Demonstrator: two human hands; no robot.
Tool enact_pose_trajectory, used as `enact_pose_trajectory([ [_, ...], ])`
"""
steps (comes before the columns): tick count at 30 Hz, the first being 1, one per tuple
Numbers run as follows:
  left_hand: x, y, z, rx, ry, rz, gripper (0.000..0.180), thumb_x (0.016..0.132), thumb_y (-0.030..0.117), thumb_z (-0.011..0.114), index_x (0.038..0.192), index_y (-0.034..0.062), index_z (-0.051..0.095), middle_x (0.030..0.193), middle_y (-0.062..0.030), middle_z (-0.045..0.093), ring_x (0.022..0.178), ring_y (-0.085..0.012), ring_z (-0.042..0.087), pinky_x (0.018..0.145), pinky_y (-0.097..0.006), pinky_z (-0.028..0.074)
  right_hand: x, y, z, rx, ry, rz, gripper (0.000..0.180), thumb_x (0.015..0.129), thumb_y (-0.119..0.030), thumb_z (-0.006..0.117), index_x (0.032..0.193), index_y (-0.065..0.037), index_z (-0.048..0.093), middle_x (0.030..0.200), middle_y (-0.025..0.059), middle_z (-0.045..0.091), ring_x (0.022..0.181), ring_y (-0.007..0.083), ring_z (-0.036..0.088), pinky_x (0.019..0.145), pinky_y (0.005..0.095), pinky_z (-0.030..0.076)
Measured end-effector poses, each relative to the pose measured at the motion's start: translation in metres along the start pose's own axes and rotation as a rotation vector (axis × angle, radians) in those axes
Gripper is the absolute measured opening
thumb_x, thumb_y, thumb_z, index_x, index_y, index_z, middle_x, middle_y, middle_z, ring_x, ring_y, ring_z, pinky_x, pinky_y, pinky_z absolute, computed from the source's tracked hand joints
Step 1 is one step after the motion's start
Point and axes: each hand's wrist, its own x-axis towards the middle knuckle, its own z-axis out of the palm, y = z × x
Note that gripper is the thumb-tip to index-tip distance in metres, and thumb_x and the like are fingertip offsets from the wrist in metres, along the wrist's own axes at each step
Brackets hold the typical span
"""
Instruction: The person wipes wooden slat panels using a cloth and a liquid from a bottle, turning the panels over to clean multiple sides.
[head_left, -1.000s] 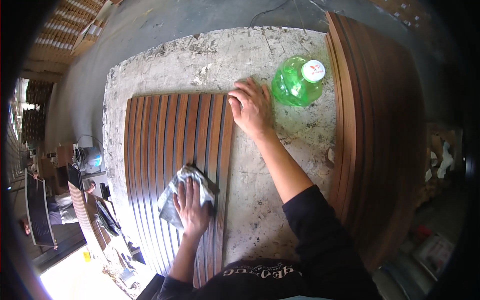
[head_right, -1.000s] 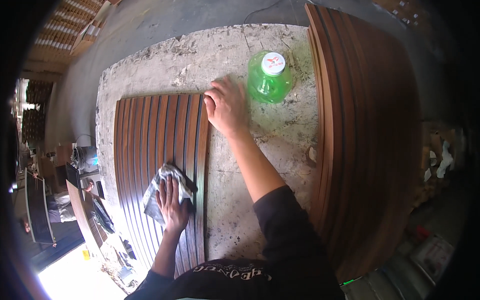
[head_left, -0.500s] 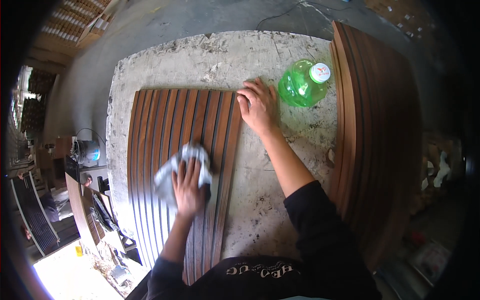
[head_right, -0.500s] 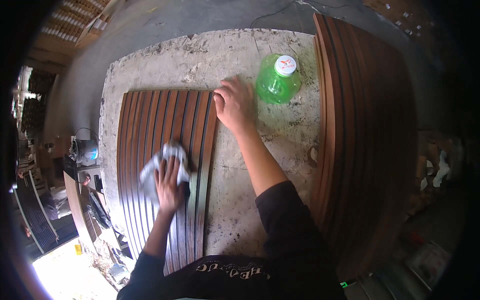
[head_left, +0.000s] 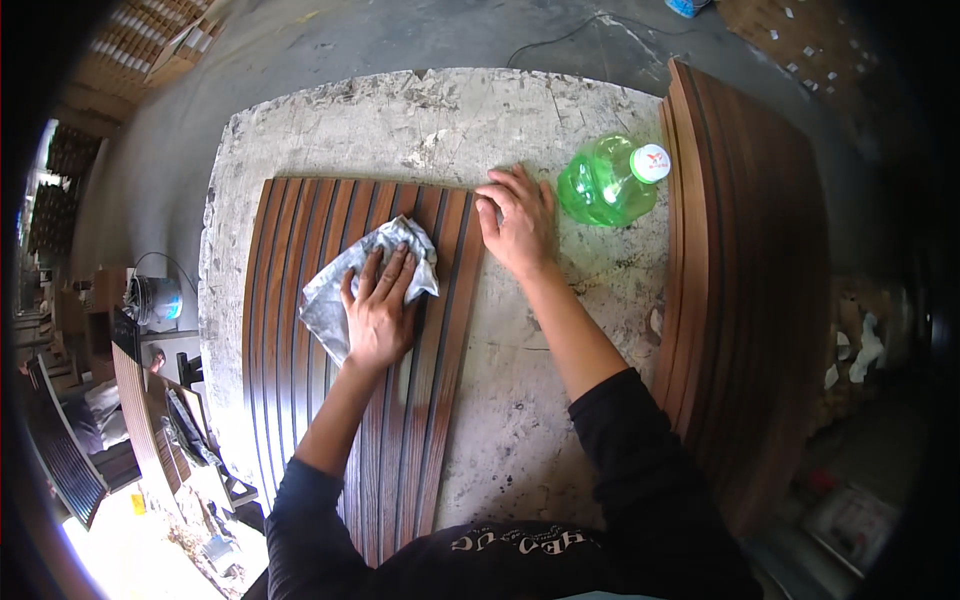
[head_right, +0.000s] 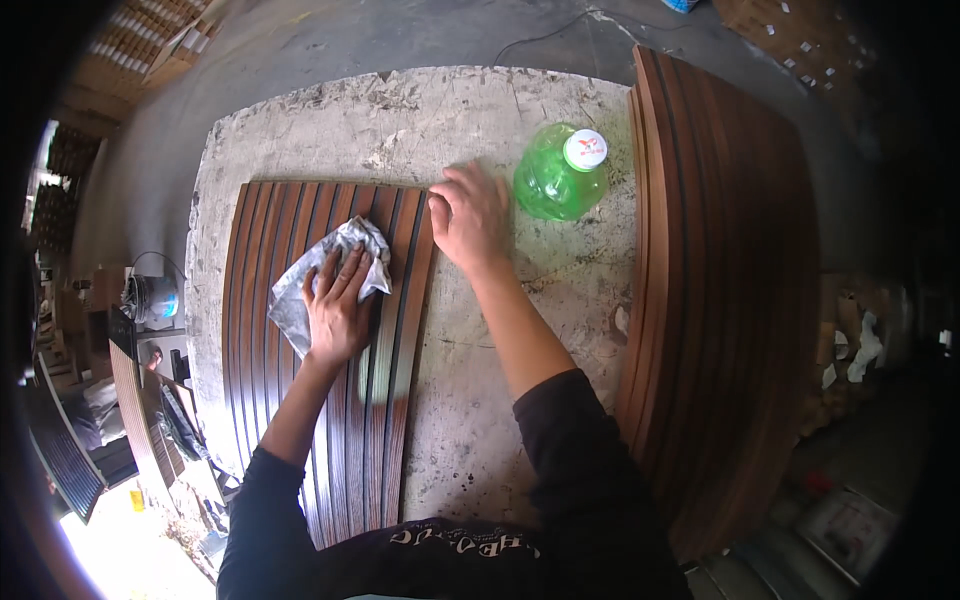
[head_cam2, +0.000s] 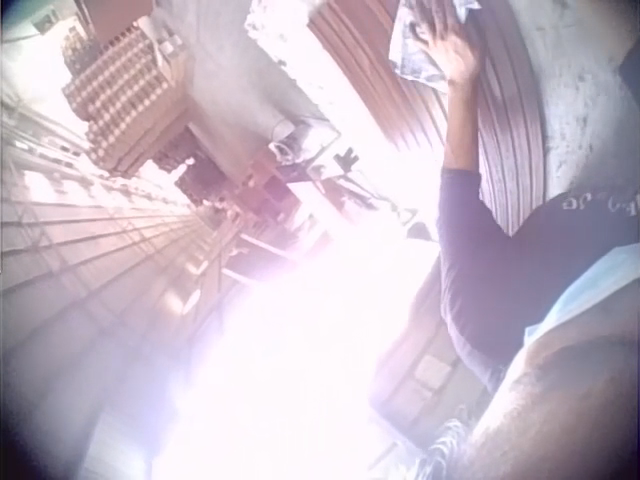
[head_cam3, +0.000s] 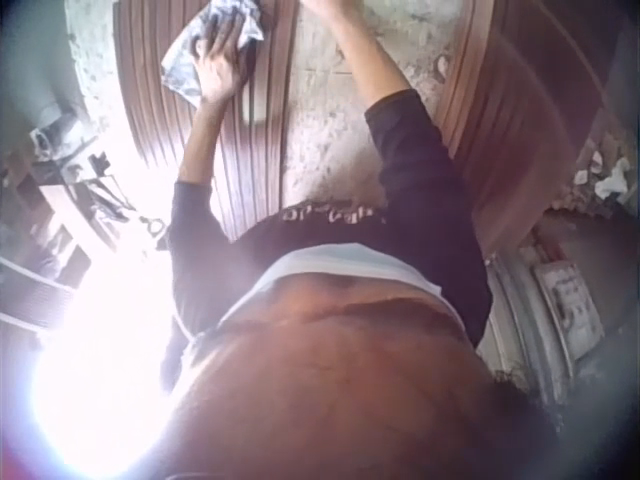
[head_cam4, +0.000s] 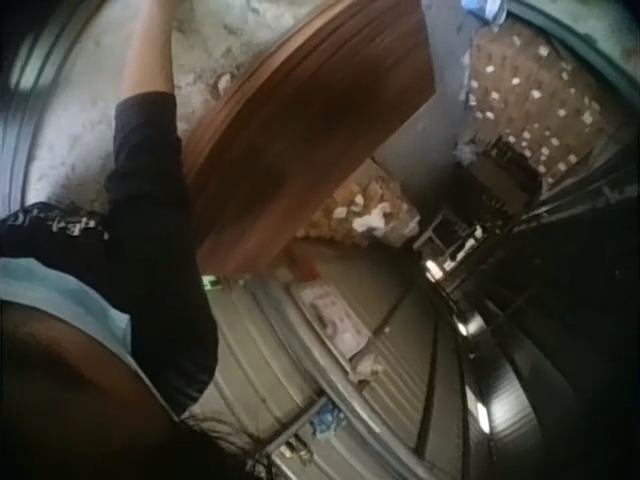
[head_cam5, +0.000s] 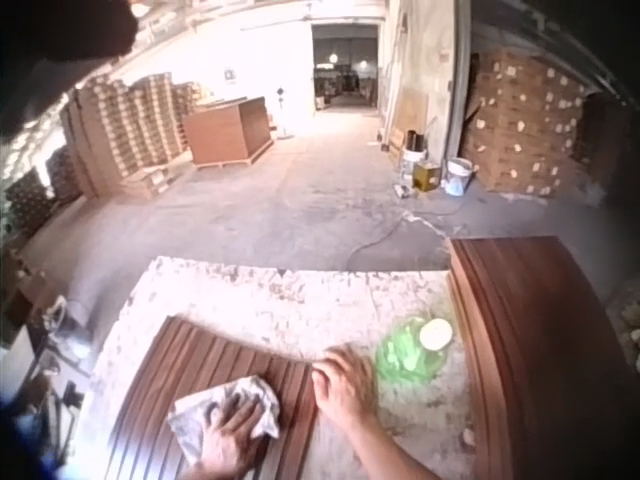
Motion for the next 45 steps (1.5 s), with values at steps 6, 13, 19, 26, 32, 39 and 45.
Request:
enact_pose_trajectory([
  [6,0.096,-0.016,0.008,0.154,0.143,0.015,0.052,0.079,0.019,0.057,0.130,0.0129,0.048,0.138,-0.0040,0.045,0.130,-0.0293,0.036,0.103,-0.060,0.023,0.006,-0.014,0.009,-0.001,0.074,-0.042,0.013,0.078,-0.019,0.064,0.089,-0.015,0.068,0.112,0.0019,0.061,0.118,0.0265,0.048,0.103,0.0488,0.029],
  [13,-0.089,0.006,-0.016,0.146,-0.127,-0.035,0.063,0.070,0.022,0.061,0.132,0.0144,0.051,0.140,-0.0067,0.044,0.118,-0.0296,0.048,0.100,-0.047,0.031,0.004,0.002,0.010,-0.017,0.016,-0.012,0.015,0.082,-0.024,0.063,0.094,-0.017,0.067,0.115,0.0008,0.061,0.122,0.0268,0.048,0.102,0.0483,0.028],
  [19,-0.017,-0.010,-0.022,-0.037,0.093,0.032,0.050,0.073,0.023,0.066,0.122,0.0159,0.058,0.106,-0.0129,0.054,0.095,-0.0302,0.053,0.082,-0.041,0.045,0.017,-0.009,-0.012,0.002,0.076,-0.086,0.010,0.079,-0.018,0.063,0.087,-0.012,0.066,0.111,0.0041,0.060,0.115,0.0260,0.050,0.100,0.0432,0.034],
  [26,0.084,-0.032,0.021,0.029,0.251,-0.064,0.048,0.077,0.023,0.065,0.123,0.0138,0.057,0.105,-0.0194,0.053,0.099,-0.0370,0.052,0.086,-0.044,0.043,-0.003,-0.015,0.010,-0.038,-0.011,-0.093,0.012,0.083,-0.018,0.058,0.091,-0.015,0.067,0.116,0.0045,0.061,0.123,0.0268,0.047,0.103,0.0483,0.029],
  [32,-0.146,-0.006,-0.025,-0.042,-0.021,-0.143,0.056,0.071,0.025,0.065,0.125,0.0131,0.057,0.103,-0.0218,0.053,0.089,-0.0368,0.056,0.076,-0.044,0.046,0.010,-0.014,-0.006,-0.002,0.032,-0.054,0.011,0.081,-0.017,0.062,0.091,-0.013,0.065,0.110,0.0038,0.060,0.119,0.0273,0.048,0.102,0.0473,0.031],
  [39,0.029,-0.036,-0.001,-0.013,0.135,-0.132,0.049,0.073,0.021,0.067,0.121,0.0137,0.057,0.107,-0.0170,0.055,0.096,-0.0326,0.056,0.081,-0.043,0.048,0.011,-0.012,0.006,-0.037,-0.003,-0.039,0.014,0.083,-0.022,0.060,0.094,-0.016,0.067,0.117,0.0034,0.060,0.123,0.0281,0.045,0.104,0.0502,0.028],
  [45,0.069,-0.045,0.011,0.020,0.199,-0.172,0.039,0.083,0.026,0.060,0.119,0.0108,0.057,0.107,-0.0179,0.053,0.098,-0.0355,0.056,0.081,-0.044,0.048,0.003,-0.002,0.005,0.010,-0.013,-0.010,0.013,0.082,-0.022,0.061,0.092,-0.016,0.067,0.118,0.0022,0.059,0.123,0.0290,0.046,0.104,0.0509,0.028],
])
